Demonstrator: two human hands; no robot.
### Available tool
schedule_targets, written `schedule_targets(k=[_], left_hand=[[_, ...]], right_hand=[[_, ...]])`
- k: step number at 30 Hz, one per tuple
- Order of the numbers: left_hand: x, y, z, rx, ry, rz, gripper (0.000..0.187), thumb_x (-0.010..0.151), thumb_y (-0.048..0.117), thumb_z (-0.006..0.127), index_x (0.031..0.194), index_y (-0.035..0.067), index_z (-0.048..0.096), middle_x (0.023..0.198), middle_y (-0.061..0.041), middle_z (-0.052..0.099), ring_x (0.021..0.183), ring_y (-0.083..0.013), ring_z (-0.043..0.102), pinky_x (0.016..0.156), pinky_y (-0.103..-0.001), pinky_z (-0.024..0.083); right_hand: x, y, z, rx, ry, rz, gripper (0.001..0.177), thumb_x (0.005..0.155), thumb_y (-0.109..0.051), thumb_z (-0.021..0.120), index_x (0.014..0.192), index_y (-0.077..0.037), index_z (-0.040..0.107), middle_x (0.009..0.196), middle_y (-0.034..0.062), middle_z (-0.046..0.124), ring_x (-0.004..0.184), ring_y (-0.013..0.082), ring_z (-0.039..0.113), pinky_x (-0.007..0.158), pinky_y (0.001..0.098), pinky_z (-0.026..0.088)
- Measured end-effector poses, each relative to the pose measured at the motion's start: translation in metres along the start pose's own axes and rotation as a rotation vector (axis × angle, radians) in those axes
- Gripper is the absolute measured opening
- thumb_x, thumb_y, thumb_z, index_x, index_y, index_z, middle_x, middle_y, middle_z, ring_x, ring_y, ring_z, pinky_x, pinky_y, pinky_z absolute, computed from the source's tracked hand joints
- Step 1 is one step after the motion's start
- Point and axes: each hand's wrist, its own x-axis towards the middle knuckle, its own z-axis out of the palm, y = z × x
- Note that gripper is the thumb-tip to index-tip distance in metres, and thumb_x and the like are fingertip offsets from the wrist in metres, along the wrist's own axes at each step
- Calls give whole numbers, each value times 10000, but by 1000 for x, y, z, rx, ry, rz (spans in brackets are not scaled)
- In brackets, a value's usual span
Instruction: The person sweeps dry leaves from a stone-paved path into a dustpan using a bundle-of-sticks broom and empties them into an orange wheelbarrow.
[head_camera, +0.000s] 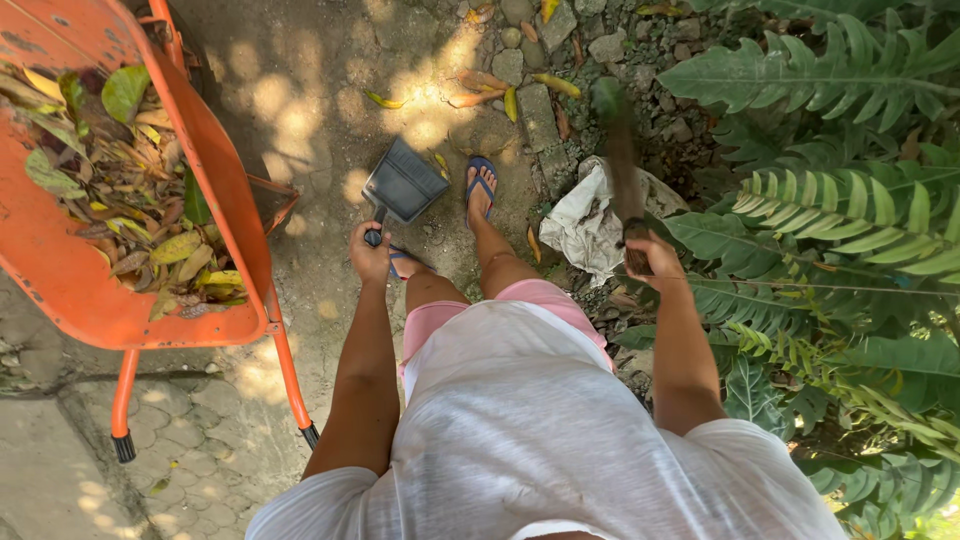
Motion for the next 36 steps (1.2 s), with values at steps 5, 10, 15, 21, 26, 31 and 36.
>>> schedule_targets(k=[5, 10, 15, 21, 26, 31, 36], left_hand=[[4, 8, 5, -34, -79, -14, 384, 757, -63, 835, 1055, 82, 643, 1168, -92, 677, 1083, -272, 655, 964, -377, 505], [6, 13, 7, 26, -97, -3, 401, 754, -43, 845, 1076, 82, 642, 1186, -100, 673, 1090, -282, 648, 949, -387, 510], [1, 13, 13, 67, -139, -27, 418, 748, -47, 836, 1095, 86, 645, 1137, -101, 677, 1069, -287, 645, 957, -394, 508], [3, 13, 11, -8, -168, -92, 414, 790, -50, 814, 1138, 94, 643, 1184, -107, 642, 1077, -282, 636, 959, -381, 506], [5, 15, 15, 46, -158, -46, 442, 758, -55, 836, 1124, 90, 636, 1179, -109, 649, 1100, -296, 631, 974, -392, 494], [2, 13, 21, 47, -157, -50, 430, 767, -54, 829, 1119, 99, 635, 1220, -104, 645, 1123, -296, 631, 970, -392, 501], [5, 13, 18, 16, -201, -80, 421, 783, -50, 814, 1126, 108, 628, 1228, -104, 617, 1120, -287, 622, 976, -380, 500]], right_hand=[[-60, 7, -47, -157, -106, 34, 940, 823, -172, 741, 1656, -186, 307, 930, 119, 726, 676, 209, 651, 576, 339, 529], [-40, 32, -39, -932, 323, -342, 989, 803, -205, 808, 1667, -161, 329, 1094, 174, 751, 884, 281, 717, 775, 380, 571], [13, -18, -38, -1537, 442, -25, 993, 824, -265, 769, 1654, -297, 226, 1161, 210, 706, 880, 343, 750, 733, 447, 651], [-45, -21, -116, -1248, 191, -379, 1142, 673, -235, 890, 1614, -504, 301, 1298, 89, 704, 1090, 315, 705, 894, 466, 576], [-41, 6, -84, -1425, 470, -37, 1040, 808, -286, 772, 1670, -368, 195, 1334, 169, 664, 1130, 368, 697, 899, 473, 604], [22, 18, 16, -1413, 415, 31, 955, 793, -324, 750, 1586, -78, 277, 1381, 261, 557, 1162, 403, 634, 893, 476, 580], [7, 21, 15, -1166, 245, -172, 967, 675, -294, 827, 1553, -151, 448, 1315, 177, 674, 1154, 322, 672, 1022, 405, 525]])
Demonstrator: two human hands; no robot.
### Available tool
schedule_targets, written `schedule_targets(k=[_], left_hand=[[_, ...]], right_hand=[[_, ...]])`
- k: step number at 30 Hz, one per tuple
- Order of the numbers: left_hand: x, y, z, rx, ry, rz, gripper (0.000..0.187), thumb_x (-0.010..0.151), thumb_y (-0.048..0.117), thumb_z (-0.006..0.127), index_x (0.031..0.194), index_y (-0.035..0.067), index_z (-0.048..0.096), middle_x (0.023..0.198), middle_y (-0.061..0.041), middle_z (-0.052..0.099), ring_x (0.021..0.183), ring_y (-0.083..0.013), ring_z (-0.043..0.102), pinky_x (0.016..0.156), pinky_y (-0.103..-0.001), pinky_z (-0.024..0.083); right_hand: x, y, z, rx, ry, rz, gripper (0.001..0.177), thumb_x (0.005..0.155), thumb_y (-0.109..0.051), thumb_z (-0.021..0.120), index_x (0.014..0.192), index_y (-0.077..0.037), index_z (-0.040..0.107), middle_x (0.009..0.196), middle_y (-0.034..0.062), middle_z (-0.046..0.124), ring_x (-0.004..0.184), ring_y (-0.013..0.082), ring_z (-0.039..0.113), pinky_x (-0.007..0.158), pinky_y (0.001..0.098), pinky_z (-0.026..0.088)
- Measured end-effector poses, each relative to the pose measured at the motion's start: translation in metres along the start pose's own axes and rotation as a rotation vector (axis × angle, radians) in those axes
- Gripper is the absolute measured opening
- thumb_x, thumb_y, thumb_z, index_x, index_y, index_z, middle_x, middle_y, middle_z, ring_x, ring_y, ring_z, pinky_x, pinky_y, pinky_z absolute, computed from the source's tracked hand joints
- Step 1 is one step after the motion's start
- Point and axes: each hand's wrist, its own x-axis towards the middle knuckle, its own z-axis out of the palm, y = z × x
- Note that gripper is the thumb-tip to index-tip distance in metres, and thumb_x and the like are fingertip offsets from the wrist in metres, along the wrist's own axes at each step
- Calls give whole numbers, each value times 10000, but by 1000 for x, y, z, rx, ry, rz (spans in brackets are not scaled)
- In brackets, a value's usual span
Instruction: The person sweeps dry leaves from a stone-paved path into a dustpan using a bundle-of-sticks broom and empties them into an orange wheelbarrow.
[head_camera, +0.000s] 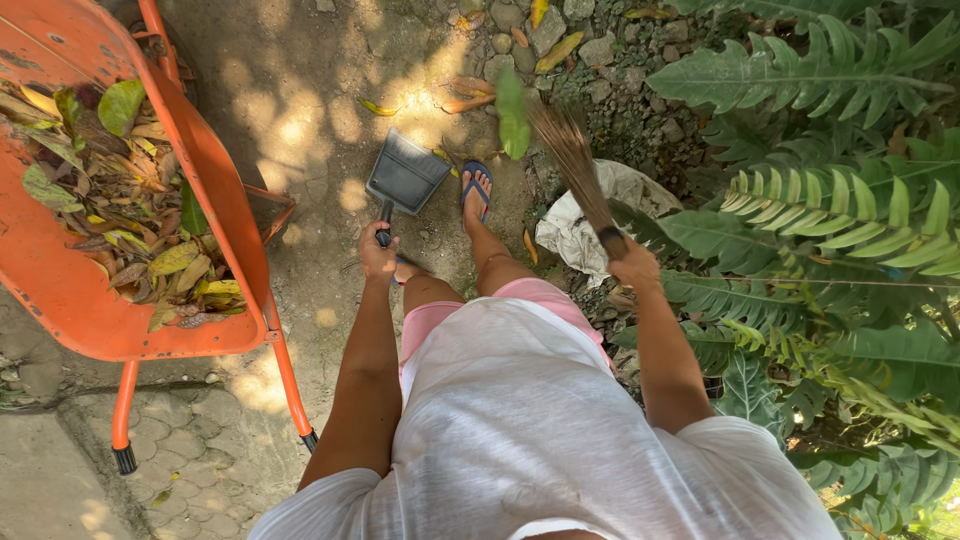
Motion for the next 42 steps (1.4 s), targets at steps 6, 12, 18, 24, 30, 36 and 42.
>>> schedule_targets(k=[6, 12, 18, 24, 30, 36, 42], left_hand=[[1, 0, -6, 17, 11, -30, 414, 773, -52, 834, 1102, 99, 634, 1222, -99, 634, 1138, -290, 614, 988, -392, 486], [1, 0, 2, 60, 53, 57, 448, 728, -74, 838, 1091, 87, 632, 1208, -118, 629, 1133, -313, 603, 980, -404, 483], [6, 0, 0, -28, 19, 25, 432, 770, -54, 825, 1125, 89, 625, 1168, -115, 620, 1054, -297, 627, 944, -397, 508], [9, -2, -1, 37, 14, 1, 419, 768, -52, 837, 1107, 88, 634, 1146, -116, 631, 1046, -289, 626, 933, -390, 498], [11, 0, 4, -18, 0, -29, 408, 788, -56, 821, 1105, 96, 616, 1159, -88, 619, 1027, -267, 617, 931, -381, 508], [12, 1, -1, -45, -2, -43, 428, 780, -71, 810, 1120, 102, 617, 1149, -80, 617, 1037, -263, 618, 928, -377, 513], [8, 0, 4, 38, 58, 55, 441, 736, -67, 822, 1094, 106, 630, 1132, -99, 608, 1037, -289, 618, 903, -386, 512]], right_hand=[[-46, 49, -22, 138, -25, 14, 1035, 648, -206, 868, 1574, -285, 414, 1286, 138, 678, 1096, 293, 663, 993, 366, 498], [18, -45, 27, 409, -95, 51, 889, 718, -217, 896, 1517, -143, 513, 1275, 158, 667, 911, 241, 722, 770, 344, 606], [-38, 16, 22, 594, -77, 15, 994, 684, -82, 825, 1567, -246, 400, 1102, 79, 729, 815, 208, 724, 732, 326, 598], [-6, -5, 15, 817, -82, 192, 887, 762, -82, 811, 1577, -163, 472, 966, 167, 730, 621, 219, 663, 480, 377, 525], [-7, -74, -8, 702, -193, 55, 928, 740, -90, 798, 1559, -259, 396, 1200, 135, 703, 813, 231, 701, 641, 369, 603], [-21, -31, -46, 331, 181, -147, 974, 708, -149, 855, 1588, -243, 447, 1325, 219, 646, 933, 298, 755, 839, 391, 588], [96, -96, -54, -149, 313, -269, 949, 694, -193, 837, 1563, -187, 458, 1068, 261, 732, 922, 386, 709, 808, 460, 558]])
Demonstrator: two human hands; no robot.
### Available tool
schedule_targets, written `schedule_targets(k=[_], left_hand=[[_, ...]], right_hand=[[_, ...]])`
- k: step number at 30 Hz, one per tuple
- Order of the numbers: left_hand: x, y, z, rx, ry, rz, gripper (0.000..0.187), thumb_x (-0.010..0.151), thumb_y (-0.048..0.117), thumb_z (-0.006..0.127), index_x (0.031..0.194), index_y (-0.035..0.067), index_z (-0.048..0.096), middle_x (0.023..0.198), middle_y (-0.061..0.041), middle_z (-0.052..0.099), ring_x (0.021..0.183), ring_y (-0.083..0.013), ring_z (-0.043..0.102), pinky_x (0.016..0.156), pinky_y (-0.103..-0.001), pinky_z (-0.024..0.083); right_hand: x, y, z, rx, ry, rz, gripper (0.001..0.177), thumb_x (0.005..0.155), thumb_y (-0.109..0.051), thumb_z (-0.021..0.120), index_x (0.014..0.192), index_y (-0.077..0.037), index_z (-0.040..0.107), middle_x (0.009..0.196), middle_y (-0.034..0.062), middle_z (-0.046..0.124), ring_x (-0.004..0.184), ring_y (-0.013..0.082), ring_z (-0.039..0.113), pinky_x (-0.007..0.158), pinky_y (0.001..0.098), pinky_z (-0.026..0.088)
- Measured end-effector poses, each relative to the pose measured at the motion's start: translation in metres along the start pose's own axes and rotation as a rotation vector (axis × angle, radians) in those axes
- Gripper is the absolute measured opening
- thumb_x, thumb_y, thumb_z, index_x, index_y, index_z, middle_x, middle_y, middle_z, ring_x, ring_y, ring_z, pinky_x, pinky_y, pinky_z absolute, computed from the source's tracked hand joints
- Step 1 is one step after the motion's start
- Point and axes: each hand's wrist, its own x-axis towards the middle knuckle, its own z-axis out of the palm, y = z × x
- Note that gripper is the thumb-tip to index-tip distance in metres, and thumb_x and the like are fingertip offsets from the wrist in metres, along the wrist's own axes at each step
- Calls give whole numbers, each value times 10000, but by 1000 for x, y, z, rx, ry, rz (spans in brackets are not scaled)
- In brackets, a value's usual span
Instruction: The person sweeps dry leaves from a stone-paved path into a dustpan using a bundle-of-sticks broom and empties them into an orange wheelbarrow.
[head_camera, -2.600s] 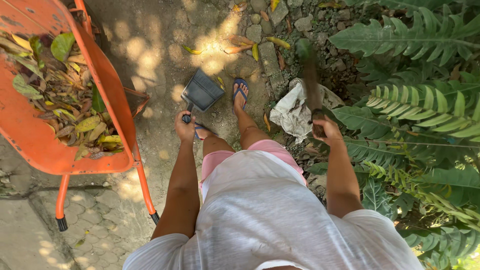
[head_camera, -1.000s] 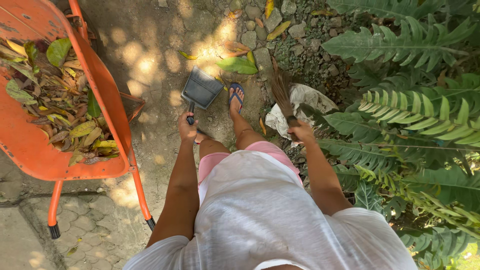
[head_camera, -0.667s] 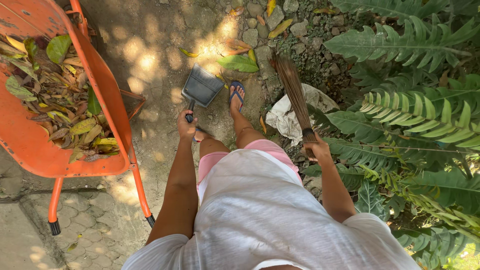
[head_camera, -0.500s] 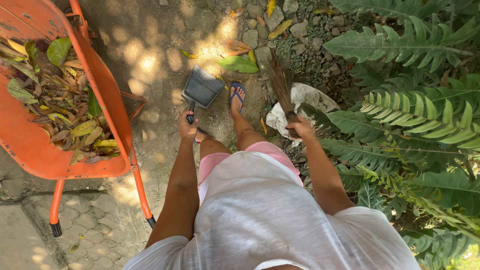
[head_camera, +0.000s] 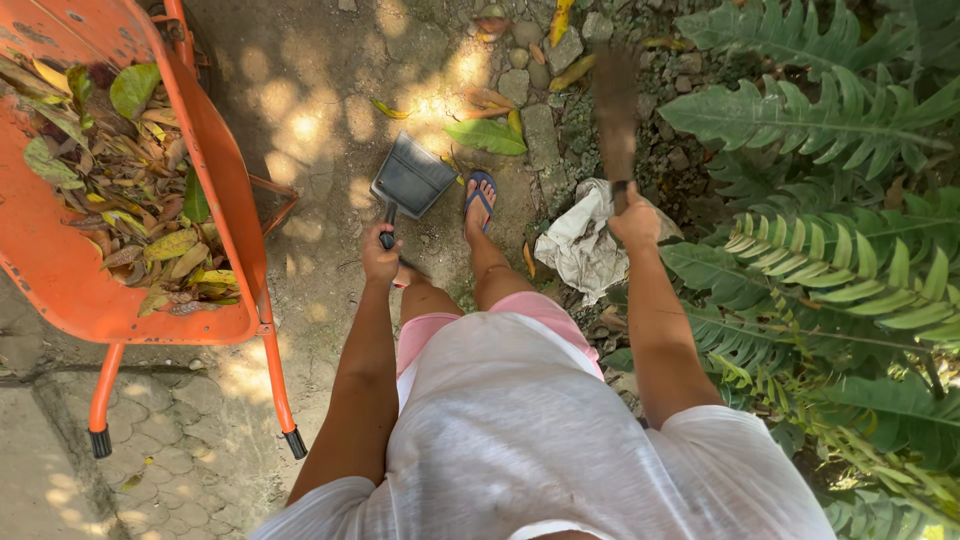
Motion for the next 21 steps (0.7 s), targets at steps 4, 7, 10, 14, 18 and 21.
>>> schedule_targets(k=[4, 7, 10, 14, 18, 21], left_hand=[[1, 2, 1, -57, -17, -39, 419, 765, -65, 826, 1100, 102, 635, 1143, -89, 629, 1073, -294, 607, 961, -403, 497], [5, 2, 0, -18, -21, -82, 431, 756, -47, 839, 1101, 111, 635, 1149, -81, 634, 1078, -287, 613, 962, -395, 502], [6, 4, 1, -10, -3, -60, 441, 747, -42, 847, 1103, 113, 638, 1166, -88, 637, 1090, -295, 617, 968, -394, 501], [3, 5, 1, 7, 33, -15, 448, 735, -42, 846, 1103, 113, 643, 1162, -95, 639, 1092, -302, 625, 964, -397, 504], [-1, 7, 3, -41, 26, -68, 422, 760, -51, 833, 1097, 110, 636, 1190, -100, 616, 1086, -293, 625, 945, -392, 503], [-4, 5, 5, -54, -26, -170, 413, 799, -42, 811, 1136, 117, 633, 1163, -84, 627, 1053, -272, 635, 937, -378, 515]], right_hand=[[-17, 3, -34, 267, -360, 126, 967, 659, -157, 792, 1554, -335, 476, 1117, 156, 757, 899, 331, 764, 754, 465, 606], [-55, 31, -60, 219, -318, 132, 942, 631, -183, 850, 1506, -337, 537, 1175, 146, 750, 961, 344, 749, 817, 461, 590], [-65, 49, -70, 215, -125, 22, 948, 598, -206, 913, 1477, -313, 575, 1257, 170, 697, 1030, 340, 727, 901, 427, 544], [-23, 25, -85, 232, 101, 80, 885, 737, -251, 861, 1560, -299, 541, 1215, 232, 733, 1070, 362, 726, 955, 429, 550], [72, -56, -88, 421, 61, 250, 903, 760, -184, 796, 1576, -293, 427, 1271, 144, 685, 925, 327, 745, 640, 426, 633], [105, -95, -73, 334, -93, 189, 937, 738, -161, 829, 1569, -291, 417, 1342, 144, 625, 998, 311, 728, 606, 363, 639]])
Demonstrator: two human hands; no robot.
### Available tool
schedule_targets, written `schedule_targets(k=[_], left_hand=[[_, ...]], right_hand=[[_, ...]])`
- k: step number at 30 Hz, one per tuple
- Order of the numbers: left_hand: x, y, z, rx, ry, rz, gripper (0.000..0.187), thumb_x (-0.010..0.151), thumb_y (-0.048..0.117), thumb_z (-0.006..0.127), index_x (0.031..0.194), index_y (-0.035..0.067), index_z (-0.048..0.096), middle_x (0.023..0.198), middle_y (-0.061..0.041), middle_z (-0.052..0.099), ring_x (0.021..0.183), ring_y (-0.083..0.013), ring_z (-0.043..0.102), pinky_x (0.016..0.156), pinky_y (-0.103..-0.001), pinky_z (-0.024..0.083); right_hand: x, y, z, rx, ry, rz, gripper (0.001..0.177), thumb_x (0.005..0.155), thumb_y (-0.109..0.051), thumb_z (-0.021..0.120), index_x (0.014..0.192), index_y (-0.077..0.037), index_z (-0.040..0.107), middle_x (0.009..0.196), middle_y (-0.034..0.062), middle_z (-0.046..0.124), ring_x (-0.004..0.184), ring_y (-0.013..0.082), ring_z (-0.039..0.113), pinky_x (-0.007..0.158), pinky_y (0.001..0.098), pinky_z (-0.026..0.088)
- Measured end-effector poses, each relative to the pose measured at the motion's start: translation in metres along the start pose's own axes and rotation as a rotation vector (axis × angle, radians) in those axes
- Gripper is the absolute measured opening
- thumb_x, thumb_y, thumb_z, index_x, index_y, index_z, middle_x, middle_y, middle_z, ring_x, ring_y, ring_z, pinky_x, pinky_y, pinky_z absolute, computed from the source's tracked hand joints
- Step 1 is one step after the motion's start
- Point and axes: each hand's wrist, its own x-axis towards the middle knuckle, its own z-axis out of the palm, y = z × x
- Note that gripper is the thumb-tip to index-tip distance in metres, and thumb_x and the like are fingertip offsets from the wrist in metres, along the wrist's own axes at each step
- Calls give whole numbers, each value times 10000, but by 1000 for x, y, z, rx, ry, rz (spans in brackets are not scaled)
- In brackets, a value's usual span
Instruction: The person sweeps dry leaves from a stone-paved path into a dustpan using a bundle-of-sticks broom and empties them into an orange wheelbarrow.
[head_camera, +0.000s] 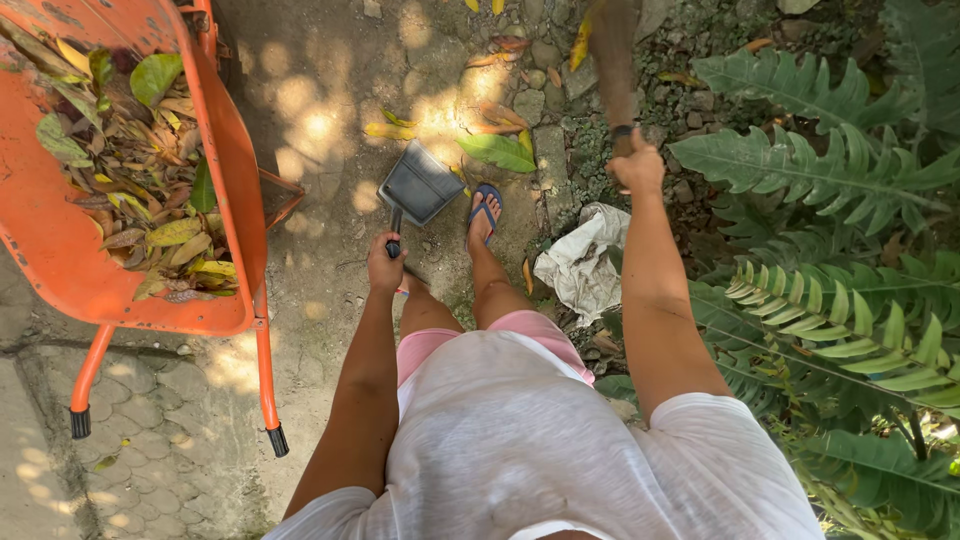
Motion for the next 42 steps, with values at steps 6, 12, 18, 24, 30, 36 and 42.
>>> schedule_targets(k=[6, 12, 18, 24, 30, 36, 42], left_hand=[[2, 0, 4, -54, 8, 139, 432, 760, -79, 821, 1112, 89, 634, 1207, -92, 625, 1103, -268, 629, 971, -361, 510], [7, -6, 11, -245, -102, 92, 512, 729, -41, 846, 1176, 102, 643, 1312, -95, 591, 1182, -259, 580, 983, -344, 502], [1, -20, 14, -131, -18, 185, 358, 770, -11, 868, 1007, 55, 607, 1263, -115, 625, 1155, -295, 611, 1015, -373, 476], [-18, -22, 25, -175, 125, 132, 340, 758, -15, 860, 959, 48, 593, 1204, -107, 651, 1101, -283, 630, 988, -364, 480], [-46, -26, 24, -100, 287, 126, 328, 761, -21, 878, 984, 44, 646, 1198, -110, 673, 1010, -298, 588, 936, -375, 472], [-51, -40, 19, -313, 421, 19, 307, 799, 26, 845, 1008, 57, 623, 1203, -121, 640, 1058, -265, 619, 955, -350, 495], [-27, -59, 17, -211, 396, -25, 340, 791, 46, 877, 1029, 49, 635, 1218, -130, 659, 1124, -269, 599, 997, -342, 447]], right_hand=[[-50, 0, -17, -257, -238, -156, 970, 624, -196, 880, 1507, -361, 513, 1271, 169, 711, 1062, 317, 719, 956, 420, 556], [-68, -5, -51, -363, -20, -308, 916, 659, -204, 865, 1507, -353, 554, 1199, 218, 713, 1069, 354, 705, 959, 439, 542], [29, -59, 57, -451, 102, -322, 890, 759, -211, 763, 1574, -349, 433, 1208, 173, 695, 1065, 368, 696, 934, 447, 559], [-26, -8, 121, -487, -168, -444, 887, 728, -199, 728, 1566, -348, 478, 1199, 186, 713, 1086, 386, 690, 946, 452, 556], [-112, 11, 23, -340, -279, -270, 950, 623, -292, 851, 1504, -365, 505, 1193, 167, 729, 1023, 321, 735, 925, 407, 544], [-81, -59, 72, -322, -60, -566, 928, 710, -246, 791, 1574, -306, 459, 1076, 223, 741, 982, 379, 716, 863, 458, 561], [-61, -111, 226, -444, -194, -612, 860, 783, -329, 737, 1573, -332, 397, 1131, 222, 716, 1033, 385, 721, 927, 439, 581]])
